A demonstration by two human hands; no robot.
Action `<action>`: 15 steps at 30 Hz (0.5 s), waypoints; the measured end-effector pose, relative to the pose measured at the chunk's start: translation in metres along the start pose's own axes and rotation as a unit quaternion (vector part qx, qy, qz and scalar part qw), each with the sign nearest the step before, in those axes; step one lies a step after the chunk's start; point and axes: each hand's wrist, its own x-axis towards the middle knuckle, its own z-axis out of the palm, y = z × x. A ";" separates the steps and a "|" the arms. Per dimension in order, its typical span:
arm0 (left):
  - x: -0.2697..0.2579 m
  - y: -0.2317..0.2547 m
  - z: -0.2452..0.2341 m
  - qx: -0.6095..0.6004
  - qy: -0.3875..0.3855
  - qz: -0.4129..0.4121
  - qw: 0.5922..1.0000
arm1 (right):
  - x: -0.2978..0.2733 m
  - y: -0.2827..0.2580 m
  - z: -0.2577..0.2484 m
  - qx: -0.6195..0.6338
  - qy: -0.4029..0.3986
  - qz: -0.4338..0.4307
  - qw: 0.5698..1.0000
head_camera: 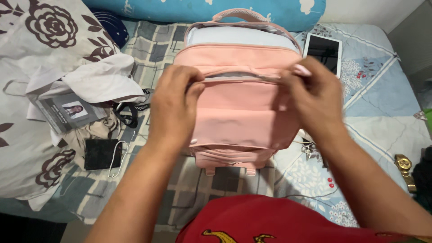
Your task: The person packs a pink backpack on a bed, placing pouches, bottles, and toiletry containers into the main compartment and side pocket, adding a water bottle, tissue roll, and a tablet, then placing a phone and wrapping a charging cable and adapter before setting them in a pocket.
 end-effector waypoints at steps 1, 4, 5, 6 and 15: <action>0.000 -0.001 -0.005 0.003 -0.001 0.001 1.000 | -0.002 0.008 -0.016 -0.048 0.020 -0.018 0.998; -0.003 -0.001 -0.013 0.020 -0.006 0.007 1.000 | -0.016 0.042 -0.054 -0.138 0.075 0.007 0.988; -0.005 0.000 -0.013 0.027 -0.007 0.010 1.000 | -0.022 0.054 -0.062 -0.131 0.090 0.068 0.985; -0.006 0.001 -0.012 0.035 -0.018 0.007 0.999 | -0.028 0.065 -0.067 -0.122 0.107 0.131 0.978; 0.014 0.030 0.010 0.104 -0.116 0.083 0.984 | -0.019 0.054 -0.074 -0.012 0.053 0.183 0.982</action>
